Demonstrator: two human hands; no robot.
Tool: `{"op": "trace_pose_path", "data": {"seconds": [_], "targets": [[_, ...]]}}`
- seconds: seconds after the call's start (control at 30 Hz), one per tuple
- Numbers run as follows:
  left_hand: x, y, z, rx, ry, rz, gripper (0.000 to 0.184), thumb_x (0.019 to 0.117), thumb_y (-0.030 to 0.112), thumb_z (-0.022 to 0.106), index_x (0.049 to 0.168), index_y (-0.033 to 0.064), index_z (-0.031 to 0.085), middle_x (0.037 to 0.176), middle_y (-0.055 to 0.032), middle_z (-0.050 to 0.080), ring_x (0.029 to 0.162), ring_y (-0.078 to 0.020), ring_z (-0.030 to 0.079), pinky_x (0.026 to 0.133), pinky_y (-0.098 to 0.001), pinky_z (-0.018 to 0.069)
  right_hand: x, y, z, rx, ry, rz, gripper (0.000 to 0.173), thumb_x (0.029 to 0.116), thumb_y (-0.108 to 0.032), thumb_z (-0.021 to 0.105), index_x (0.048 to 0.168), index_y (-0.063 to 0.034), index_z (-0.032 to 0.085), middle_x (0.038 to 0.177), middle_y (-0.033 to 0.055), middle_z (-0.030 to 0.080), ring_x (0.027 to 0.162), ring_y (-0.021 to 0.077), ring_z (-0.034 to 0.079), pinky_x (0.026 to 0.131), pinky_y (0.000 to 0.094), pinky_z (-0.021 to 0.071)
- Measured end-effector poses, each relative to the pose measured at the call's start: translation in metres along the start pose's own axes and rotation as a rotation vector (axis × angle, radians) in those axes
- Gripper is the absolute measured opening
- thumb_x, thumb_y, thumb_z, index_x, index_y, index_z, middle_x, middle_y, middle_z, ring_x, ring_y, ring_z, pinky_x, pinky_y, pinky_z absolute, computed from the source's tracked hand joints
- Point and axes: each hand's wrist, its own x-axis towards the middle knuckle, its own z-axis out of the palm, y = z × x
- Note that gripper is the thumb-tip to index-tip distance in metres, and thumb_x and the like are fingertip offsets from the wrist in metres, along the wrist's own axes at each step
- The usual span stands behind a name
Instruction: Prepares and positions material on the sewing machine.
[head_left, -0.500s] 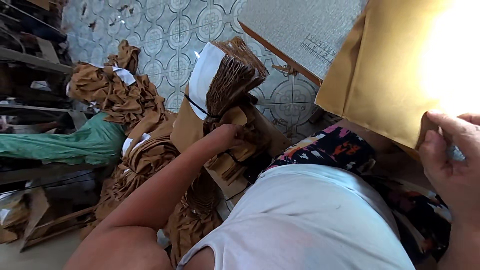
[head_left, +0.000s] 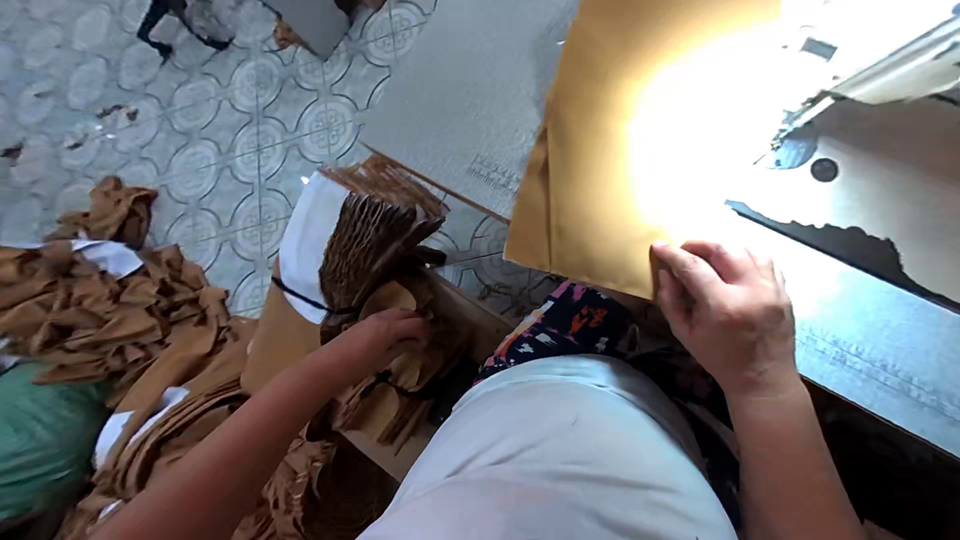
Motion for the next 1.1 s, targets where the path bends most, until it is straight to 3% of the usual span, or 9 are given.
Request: {"op": "trace_pose_path", "data": {"seconds": [0.17,0.27,0.37,0.47,0.57,0.7,0.8,0.93,1.1], "targets": [[0.012,0.044,-0.017,-0.01,0.104,0.188,0.014,0.0992,0.012,0.062,0.105,0.0034,0.071,0.102,-0.0146,0.074,0.096,-0.0328,0.073,0.087,-0.0564,0.0572,0.001,0.003,-0.002,0.058,0.03,-0.001,0.03,0.1012,-0.022,0.054,0.121,-0.0127,0.075,0.114,0.0141,0.072,0.107,0.0344,0.066,0.088,0.0493,0.0515],[0.027,0.095,-0.032,-0.044,0.245,0.36,0.016,0.1004,0.024,0.06,0.1,0.0098,0.068,0.094,-0.0048,0.072,0.09,-0.0183,0.07,0.084,-0.0403,0.0582,0.001,-0.003,-0.009,0.393,0.19,0.036,0.033,0.1061,-0.022,0.047,0.121,-0.0068,0.073,0.119,0.0145,0.07,0.11,0.0258,0.063,0.093,0.0409,0.0517],[0.054,0.156,-0.059,-0.127,0.382,0.688,0.017,0.1084,0.026,0.05,0.104,0.0152,0.064,0.103,0.0009,0.071,0.103,-0.0063,0.066,0.094,-0.0233,0.0525,-0.004,-0.036,-0.017,0.994,0.087,0.157,0.065,0.1056,-0.06,0.038,0.131,-0.0056,0.064,0.128,0.0053,0.069,0.119,0.0119,0.065,0.1,0.0336,0.0559],[0.093,0.204,-0.093,-0.106,0.538,0.853,0.017,0.1062,0.015,0.052,0.105,0.012,0.068,0.109,-0.0008,0.071,0.107,-0.0047,0.065,0.094,-0.0196,0.0534,-0.004,-0.067,-0.017,1.337,-0.052,0.192,0.065,0.0976,-0.051,0.063,0.128,0.0062,0.062,0.118,0.008,0.072,0.108,0.0098,0.07,0.093,0.0299,0.0601],[0.142,0.232,-0.119,-0.028,0.631,0.823,0.016,0.0996,0.008,0.059,0.099,0.009,0.076,0.105,-0.0013,0.074,0.099,-0.0055,0.069,0.088,-0.0217,0.0577,-0.003,-0.074,-0.02,1.138,0.052,0.371,0.018,0.0974,-0.011,0.068,0.105,0.0053,0.07,0.096,0.0056,0.075,0.088,0.0047,0.072,0.079,0.022,0.062],[0.215,0.243,-0.14,0.046,0.566,0.739,0.019,0.1015,0.015,0.061,0.106,0.0098,0.078,0.097,-0.0037,0.076,0.091,-0.0116,0.071,0.085,-0.0298,0.0566,0.006,-0.054,-0.021,0.79,0.065,0.644,0.019,0.0993,-0.018,0.064,0.094,-0.0034,0.074,0.086,0.0008,0.069,0.079,0.0005,0.066,0.072,0.0162,0.0564],[0.27,0.247,-0.147,0.076,0.482,0.689,0.021,0.1036,0.021,0.059,0.098,0.0111,0.077,0.096,-0.0009,0.074,0.093,-0.0095,0.069,0.086,-0.0297,0.0533,0.028,-0.033,-0.017,0.658,-0.002,0.764,0.033,0.096,-0.019,0.07,0.123,0.0009,0.068,0.096,0.0088,0.074,0.082,0.0098,0.072,0.077,0.0282,0.0611],[0.317,0.252,-0.167,0.187,0.499,0.655,0.022,0.1034,0.012,0.055,0.103,0.0021,0.074,0.107,-0.0148,0.073,0.107,-0.0278,0.068,0.099,-0.0439,0.0499,0.063,0.001,-0.005,0.579,0.024,0.783,0.068,0.0933,-0.012,0.074,0.152,-0.0015,0.041,0.108,0.0173,0.069,0.084,0.024,0.069,0.076,0.0443,0.0586],[0.32,0.251,-0.174,0.101,0.524,0.633,0.019,0.1015,0.017,0.061,0.101,0.0039,0.074,0.102,-0.0122,0.072,0.099,-0.0228,0.068,0.094,-0.0404,0.052,0.06,-0.002,-0.009,0.572,0.04,0.737,0.034,0.0934,-0.015,0.074,0.125,-0.0069,0.067,0.088,0.008,0.07,0.067,0.0146,0.064,0.063,0.0354,0.0572]]}}
